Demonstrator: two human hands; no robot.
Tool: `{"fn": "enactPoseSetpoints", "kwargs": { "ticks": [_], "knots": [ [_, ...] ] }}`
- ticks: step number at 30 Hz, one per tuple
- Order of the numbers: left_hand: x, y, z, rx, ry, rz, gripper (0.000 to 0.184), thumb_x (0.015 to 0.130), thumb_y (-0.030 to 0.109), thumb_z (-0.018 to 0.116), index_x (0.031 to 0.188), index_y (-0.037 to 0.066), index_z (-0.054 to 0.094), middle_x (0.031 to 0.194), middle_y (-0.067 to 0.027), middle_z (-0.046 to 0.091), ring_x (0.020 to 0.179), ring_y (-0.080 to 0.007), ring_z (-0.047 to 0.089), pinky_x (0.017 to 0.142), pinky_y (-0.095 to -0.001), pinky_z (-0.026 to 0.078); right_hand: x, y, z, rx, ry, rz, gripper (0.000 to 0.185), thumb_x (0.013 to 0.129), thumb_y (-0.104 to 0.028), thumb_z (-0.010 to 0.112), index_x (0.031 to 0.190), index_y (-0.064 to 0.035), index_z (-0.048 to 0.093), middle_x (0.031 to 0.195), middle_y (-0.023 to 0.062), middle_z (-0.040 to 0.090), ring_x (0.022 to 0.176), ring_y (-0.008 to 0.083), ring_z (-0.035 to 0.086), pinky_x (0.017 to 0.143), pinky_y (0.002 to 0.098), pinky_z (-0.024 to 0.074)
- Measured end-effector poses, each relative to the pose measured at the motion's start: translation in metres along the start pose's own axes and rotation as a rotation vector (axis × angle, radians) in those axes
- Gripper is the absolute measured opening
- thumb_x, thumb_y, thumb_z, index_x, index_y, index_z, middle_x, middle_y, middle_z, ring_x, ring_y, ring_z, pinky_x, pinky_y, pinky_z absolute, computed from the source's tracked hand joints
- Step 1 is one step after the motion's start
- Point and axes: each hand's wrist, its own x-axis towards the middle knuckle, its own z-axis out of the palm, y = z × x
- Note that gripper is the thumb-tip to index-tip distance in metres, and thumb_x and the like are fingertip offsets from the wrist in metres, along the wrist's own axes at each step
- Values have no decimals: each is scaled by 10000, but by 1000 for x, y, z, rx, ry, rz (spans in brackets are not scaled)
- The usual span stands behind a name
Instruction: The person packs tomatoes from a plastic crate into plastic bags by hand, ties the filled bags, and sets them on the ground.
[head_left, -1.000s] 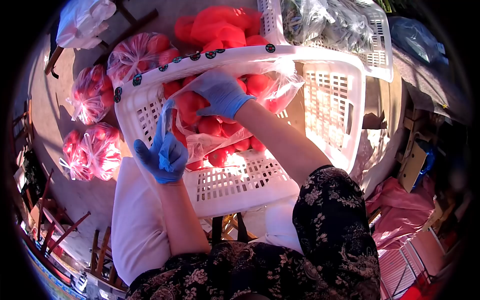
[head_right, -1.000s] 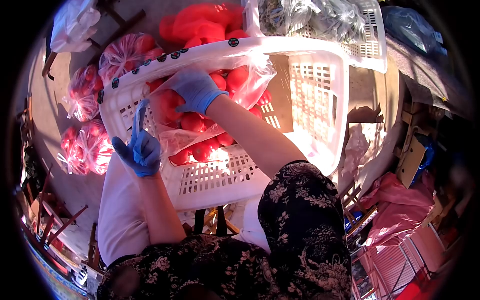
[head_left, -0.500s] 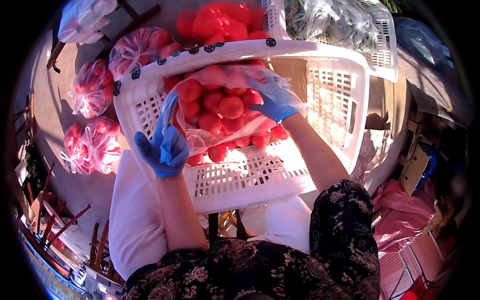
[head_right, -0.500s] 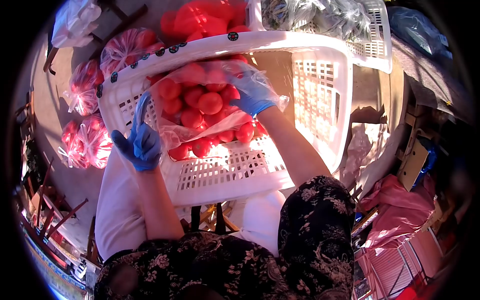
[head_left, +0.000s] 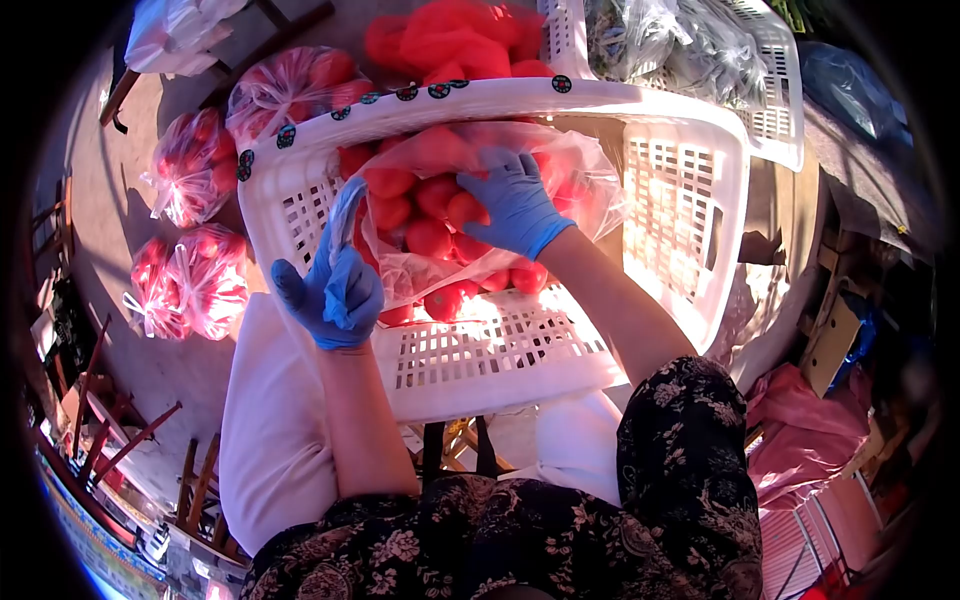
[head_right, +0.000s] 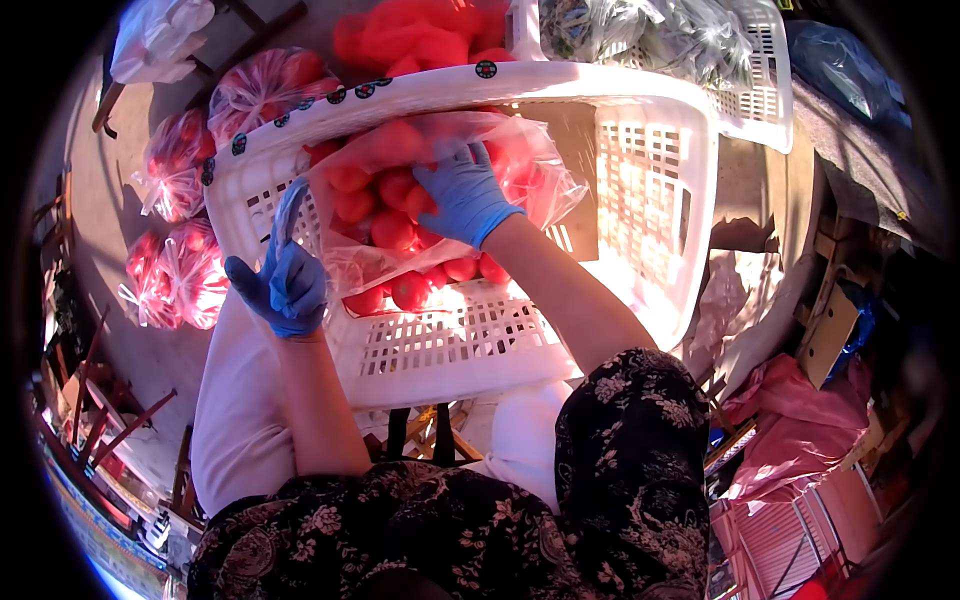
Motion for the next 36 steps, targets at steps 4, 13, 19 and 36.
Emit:
{"fn": "enactPoseSetpoints", "kwargs": {
  "ticks": [4,13,19,36],
  "knots": [
    [-1,2,-5,-60,-2,52,867,822,344,576,1380,58,-23,563,-36,389,344,-56,262,333,-188,253,3,-32,5,-139,-115,-296,416,652,-259,632,1055,-169,576,1147,96,450,1082,286,403,975,468,264],
    [4,0,-2,-83,-35,95,836,835,349,555,1383,59,-5,566,-12,371,365,-47,279,374,-188,292,15,-55,36,-168,-158,-236,316,783,-245,494,1082,-172,562,1044,93,510,993,274,470,906,449,333],
    [8,-5,2,-49,27,88,826,832,344,552,1384,59,7,552,-1,333,371,-46,254,369,-182,284,9,-30,-41,244,-2,-196,235,770,-212,557,988,-129,589,859,65,568,829,262,534,777,380,421],
    [25,-27,-6,14,114,51,803,829,303,559,1380,37,40,603,-11,377,429,-70,295,425,-207,342,-126,80,35,-454,-627,88,420,647,-313,680,1017,-119,637,1411,127,190,1290,410,156,981,602,208]
  ]
}}
